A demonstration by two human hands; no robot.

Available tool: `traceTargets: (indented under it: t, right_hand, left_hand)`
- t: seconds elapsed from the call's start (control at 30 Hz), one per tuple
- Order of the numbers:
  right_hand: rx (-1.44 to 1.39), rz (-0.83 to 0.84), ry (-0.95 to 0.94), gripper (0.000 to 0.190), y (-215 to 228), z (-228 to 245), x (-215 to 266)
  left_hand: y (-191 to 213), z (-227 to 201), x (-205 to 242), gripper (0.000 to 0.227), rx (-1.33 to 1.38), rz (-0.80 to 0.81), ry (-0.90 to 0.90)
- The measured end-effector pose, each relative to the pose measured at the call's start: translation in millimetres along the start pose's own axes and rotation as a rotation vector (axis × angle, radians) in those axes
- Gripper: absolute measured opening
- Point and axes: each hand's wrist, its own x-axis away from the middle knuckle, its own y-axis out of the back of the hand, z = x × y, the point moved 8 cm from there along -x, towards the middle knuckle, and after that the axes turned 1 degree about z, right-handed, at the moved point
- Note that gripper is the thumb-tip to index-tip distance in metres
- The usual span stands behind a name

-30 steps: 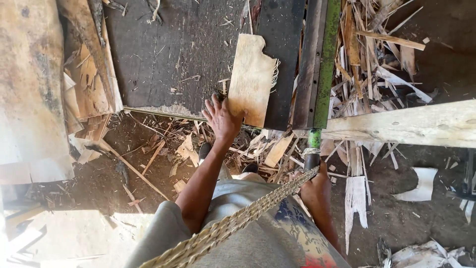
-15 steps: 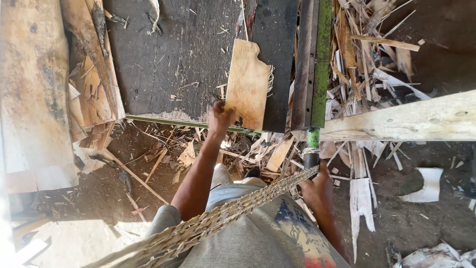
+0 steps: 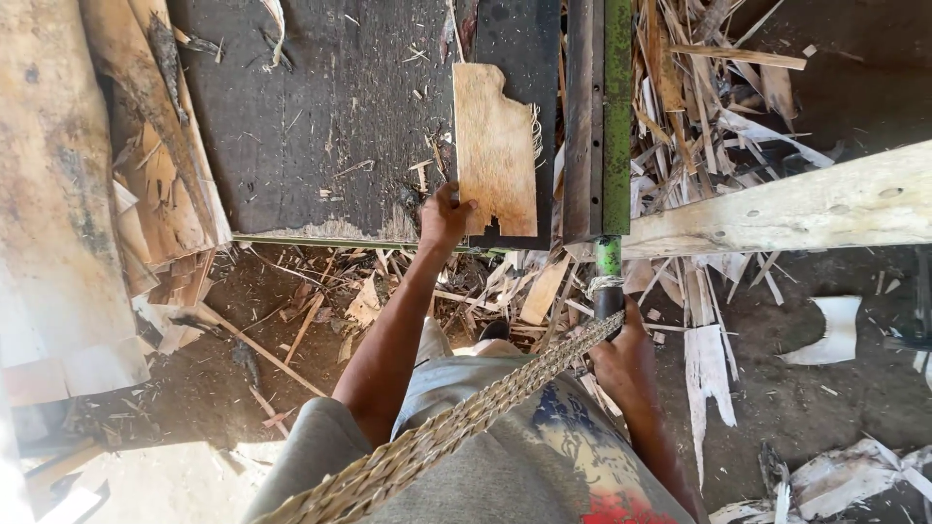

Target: Using a large manual blade/lever to trim and strip thin wood veneer sheets into uniform strips.

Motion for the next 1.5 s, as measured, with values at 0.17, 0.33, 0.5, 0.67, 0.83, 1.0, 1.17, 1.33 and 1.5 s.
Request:
traceTargets:
  t: [0.17,0.33,0.5,0.67,0.83,1.0,1.17,1.33,1.5]
  right_hand:
    - [-0.016,-0.006,0.021,0.070,3.7,4.4,5.6]
    - [0.011,-0.013,-0.052,0.074,3.2,4.7,4.9]
    - [-0.011,0.011,-0.027,0.074,-2.1,-1.1,-0.6]
    - [0.051,-0.035,0.088,0.074,-18.3,-21.1,-19.9]
    - [0.091,-0.015,0.054,0.071,-2.9,-7.1,-10.5]
    - [0.011,0.077,-0.080,0.083,60.9,55.5,48.0]
    - [-0.205,0.006,0.076,0.068,23.1,-0.2,-16.3]
    - [-0.086,-0.002,0.105,0.060,-107.1,-167.6,-86.5]
    - [-0.046,-0.059,0.186,0.051,-92.0,-99.7,-89.4]
  left_hand:
    - [-4.5,-29.9,-3.3,0.054,-0.167,0.009,0.092]
    - [-23.2,-38.7,-38.5,0.056,-0.265,-0.076,-0.082]
    - [-58.0,-22.6,-92.5,0.059,-0.229,-0.109,-0.167]
    - [-49.8,-60.2,-99.5,0.049,-0.274,-0.129,-0.112]
    - [-51.4,-67.7,-109.3,0.034,-0.288,-0.117,-0.028]
    - [-59.3,-51.5,-118.0,0.025,-0.302,-0.144,-0.010]
    - [-58.2,-57.7,-117.2,0.028,-0.278,-0.187,-0.063]
    - [-67.2,-43.8,-97.5,0.042,-0.288,-0.118,-0.018]
    - [-85.5,6.5,-140.9,0.040,-0.327,-0.249,-0.163]
